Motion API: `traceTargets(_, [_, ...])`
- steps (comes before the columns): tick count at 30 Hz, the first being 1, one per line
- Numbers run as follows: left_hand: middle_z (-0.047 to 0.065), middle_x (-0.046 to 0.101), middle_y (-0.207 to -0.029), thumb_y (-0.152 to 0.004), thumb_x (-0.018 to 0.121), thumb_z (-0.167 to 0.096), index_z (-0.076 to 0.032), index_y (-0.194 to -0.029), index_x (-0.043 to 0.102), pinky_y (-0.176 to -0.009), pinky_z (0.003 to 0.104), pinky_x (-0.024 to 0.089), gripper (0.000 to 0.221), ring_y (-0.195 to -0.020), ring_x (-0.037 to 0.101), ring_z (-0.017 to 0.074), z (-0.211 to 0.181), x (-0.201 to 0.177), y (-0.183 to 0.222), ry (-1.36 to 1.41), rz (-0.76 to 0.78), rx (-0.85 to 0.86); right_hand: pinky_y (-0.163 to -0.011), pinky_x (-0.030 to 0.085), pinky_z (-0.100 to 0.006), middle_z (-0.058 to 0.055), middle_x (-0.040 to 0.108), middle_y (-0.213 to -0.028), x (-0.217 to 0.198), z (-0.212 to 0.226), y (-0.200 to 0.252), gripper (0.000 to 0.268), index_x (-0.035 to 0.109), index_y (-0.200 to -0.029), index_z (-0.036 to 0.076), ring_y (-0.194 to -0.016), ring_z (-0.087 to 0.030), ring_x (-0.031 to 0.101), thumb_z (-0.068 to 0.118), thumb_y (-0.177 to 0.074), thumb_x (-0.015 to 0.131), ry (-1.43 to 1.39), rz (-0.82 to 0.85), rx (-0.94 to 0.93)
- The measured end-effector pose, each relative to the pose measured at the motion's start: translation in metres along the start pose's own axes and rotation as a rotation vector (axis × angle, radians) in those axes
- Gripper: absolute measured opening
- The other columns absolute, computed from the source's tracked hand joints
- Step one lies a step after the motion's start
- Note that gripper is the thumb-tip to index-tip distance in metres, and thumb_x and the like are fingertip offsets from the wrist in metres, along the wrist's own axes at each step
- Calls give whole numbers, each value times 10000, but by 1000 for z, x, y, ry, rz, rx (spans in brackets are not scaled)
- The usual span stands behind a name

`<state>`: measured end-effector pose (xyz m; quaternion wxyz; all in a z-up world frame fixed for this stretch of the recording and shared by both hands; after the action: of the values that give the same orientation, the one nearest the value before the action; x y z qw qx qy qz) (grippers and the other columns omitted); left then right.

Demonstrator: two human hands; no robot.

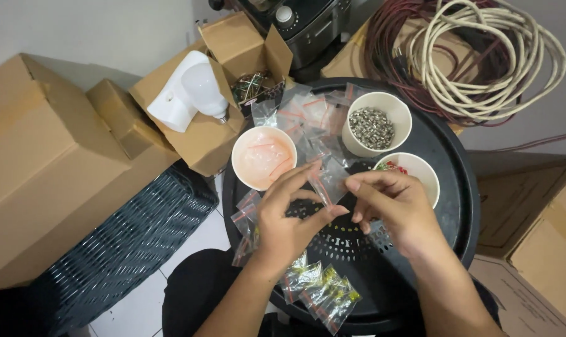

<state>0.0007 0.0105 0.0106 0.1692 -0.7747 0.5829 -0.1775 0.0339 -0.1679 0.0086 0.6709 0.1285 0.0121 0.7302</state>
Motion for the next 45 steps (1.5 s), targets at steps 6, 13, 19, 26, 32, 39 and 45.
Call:
traceTargets(6, [192, 750, -1160, -673, 971, -170, -6, -1158, 729, -688, 335, 679, 566, -956, 774, 310, -3, -5, -1, -18, 5, 25, -165, 308, -246, -256, 688, -591, 27, 40, 15, 327, 705, -1197, -76, -232, -193, 514, 159, -978, 644, 181, 1, 81])
traceTargets(13, [58, 801, -945, -690, 958, -196, -89, -1072, 786, -615, 286, 587, 432, -763, 707, 181, -15, -3, -9, -71, 102, 73, -317, 424, -248, -179, 707, -577, 5, 35, 8, 217, 792, -1070, 10, -346, -161, 543, 143, -922, 705, 431, 37, -253])
traceTargets(19, [54, 801, -772, -718, 918, -102, -99, -879, 805, -594, 304, 575, 197, -739, 746, 228, -8, -2, -5, -194, 161, 69, -425, 536, -291, -193, 787, -801, 15, 48, 9, 182, 806, -1009, 4, -462, -183, 650, 37, -847, 728, 402, 278, -467])
traceTargets(26, [82, 801, -755, -720, 917, -85, -91, -918, 826, -518, 278, 552, 217, -693, 738, 224, -7, -4, -6, -163, 161, 25, -525, 533, -301, -173, 780, -805, 12, 45, 7, 133, 820, -946, -2, -624, -206, 706, 25, -822, 784, 468, 251, -485])
traceTargets(32, [94, 810, -794, -771, 880, -56, -80, -919, 826, -546, 281, 572, 159, -705, 742, 227, -22, -2, -15, -130, 124, 12, -528, 558, -310, -162, 780, -783, 7, 45, 8, 97, 814, -902, -5, -659, -229, 746, 21, -809, 803, 506, 216, -510])
traceTargets(39, [69, 825, -866, -762, 912, -103, -114, -942, 832, -666, 312, 614, 197, -777, 764, 232, -13, -8, -15, -87, 159, 28, -541, 573, -301, -152, 790, -804, 11, 45, 10, 101, 817, -901, -3, -660, -215, 746, -5, -800, 814, 525, 176, -523])
traceTargets(45, [138, 795, -1121, -611, 1000, -237, -92, -1231, 751, -882, 411, 622, 684, -1042, 768, 305, -12, -13, -14, -93, 240, 7, -570, 583, -331, -161, 792, -794, 22, 50, 13, 122, 807, -922, -8, -666, -232, 756, 4, -801, 814, 500, 189, -536])
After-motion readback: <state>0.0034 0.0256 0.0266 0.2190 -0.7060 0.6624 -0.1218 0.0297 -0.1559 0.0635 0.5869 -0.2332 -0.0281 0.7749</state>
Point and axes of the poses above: each hand's wrist, its own y-axis away from the middle knuckle, its own x-axis out of the palm, z = x × y, the point moved 2 cm from there along -y, towards the middle knuckle
